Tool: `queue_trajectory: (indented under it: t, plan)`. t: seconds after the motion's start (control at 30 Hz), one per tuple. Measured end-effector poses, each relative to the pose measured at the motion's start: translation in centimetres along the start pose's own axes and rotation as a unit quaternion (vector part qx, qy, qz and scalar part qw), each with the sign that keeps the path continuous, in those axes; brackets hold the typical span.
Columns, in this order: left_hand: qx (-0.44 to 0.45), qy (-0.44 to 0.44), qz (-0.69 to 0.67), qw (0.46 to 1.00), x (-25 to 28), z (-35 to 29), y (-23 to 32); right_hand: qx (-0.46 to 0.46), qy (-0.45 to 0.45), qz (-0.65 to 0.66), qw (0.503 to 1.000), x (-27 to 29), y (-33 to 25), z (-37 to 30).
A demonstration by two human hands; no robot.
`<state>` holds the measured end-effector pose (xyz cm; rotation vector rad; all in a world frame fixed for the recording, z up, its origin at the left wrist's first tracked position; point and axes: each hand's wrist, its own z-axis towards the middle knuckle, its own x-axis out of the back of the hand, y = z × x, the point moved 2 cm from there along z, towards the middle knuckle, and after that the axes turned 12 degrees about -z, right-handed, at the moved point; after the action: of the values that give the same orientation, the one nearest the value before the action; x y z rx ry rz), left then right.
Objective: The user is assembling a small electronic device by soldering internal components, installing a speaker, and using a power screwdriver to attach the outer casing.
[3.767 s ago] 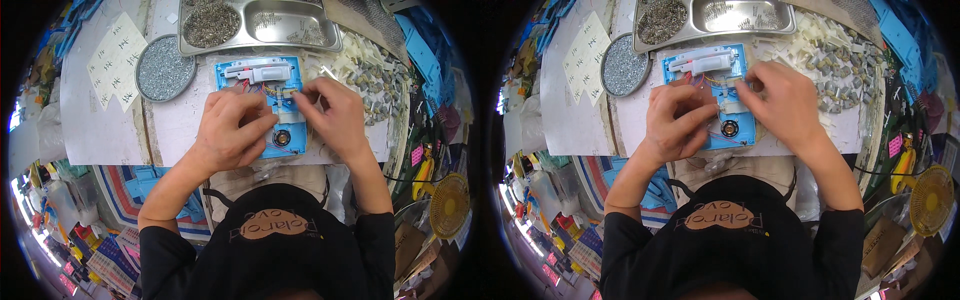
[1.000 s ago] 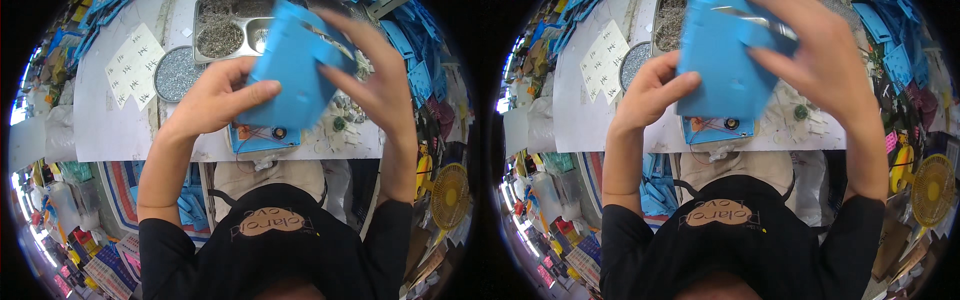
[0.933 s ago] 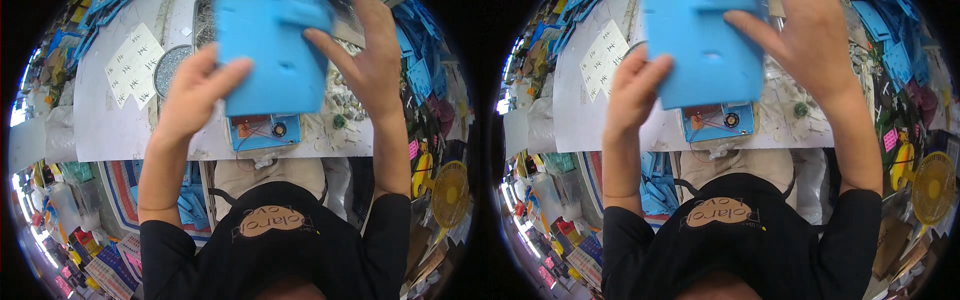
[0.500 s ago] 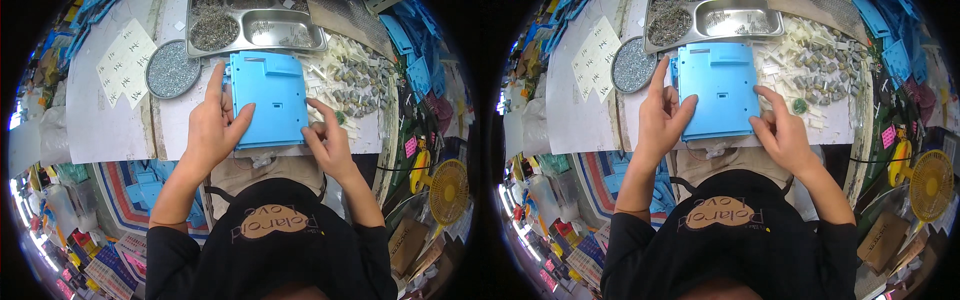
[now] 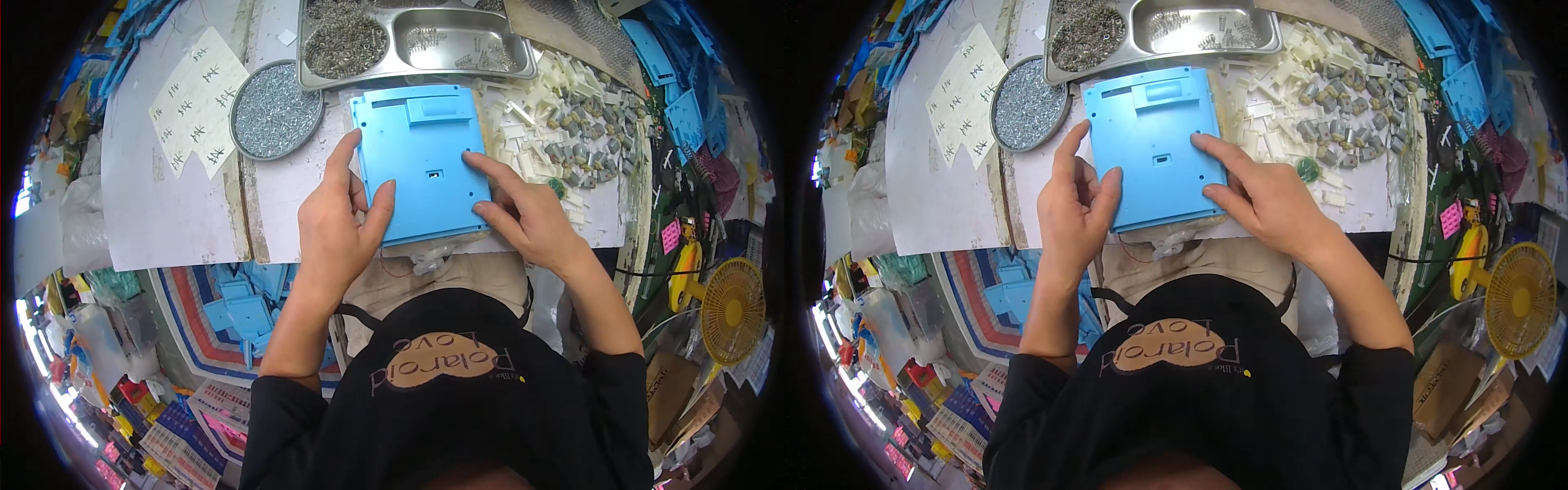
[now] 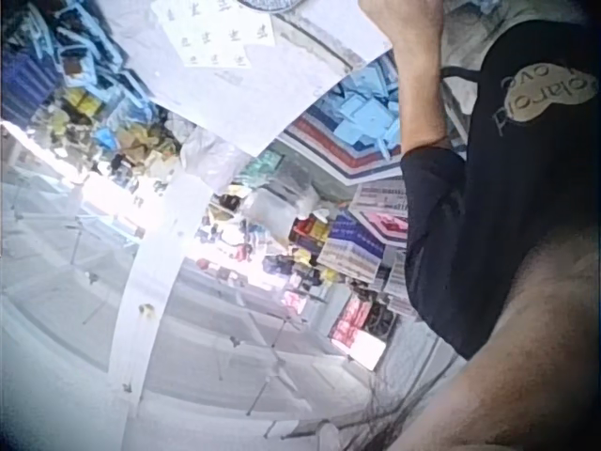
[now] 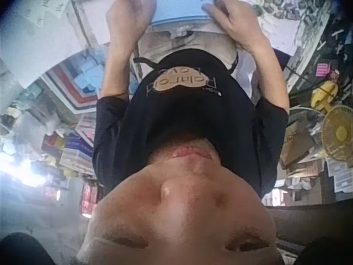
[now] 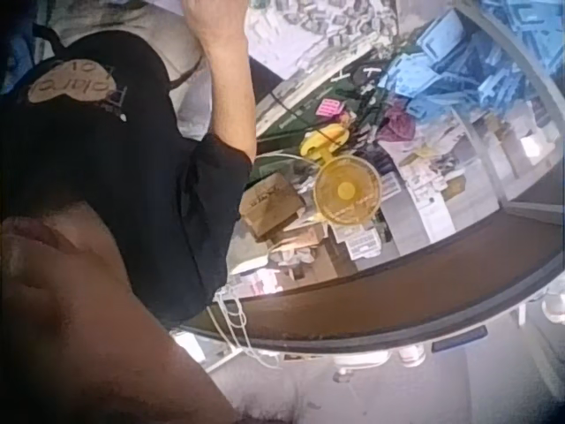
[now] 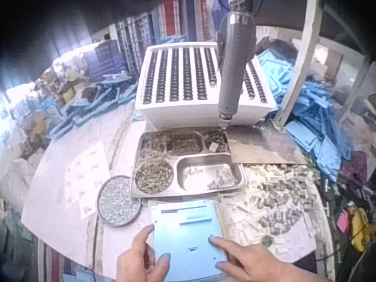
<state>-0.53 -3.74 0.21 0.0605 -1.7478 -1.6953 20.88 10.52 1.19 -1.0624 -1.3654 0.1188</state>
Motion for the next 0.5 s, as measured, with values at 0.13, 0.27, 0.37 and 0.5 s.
queue_trajectory:
  t: [0.13,0.27,0.37,0.5]
  plan:
    - [0.042,-0.029,0.04,0.998,0.1,-0.8,-0.1,-0.009,-0.061,-0.024,0.998,1.1,-0.4,0.1]
    - [0.04,-0.017,0.028,0.999,-0.5,-1.0,-0.8,0.017,-0.043,-0.121,0.992,0.8,0.1,0.0]
    - [0.065,-0.054,0.037,0.996,0.1,-0.7,-0.6,0.039,-0.041,-0.213,0.975,1.3,-0.7,0.4]
    - [0.102,-0.162,-0.096,0.977,2.7,1.8,-0.7,0.07,-0.061,-0.336,0.937,2.5,-2.2,1.0]
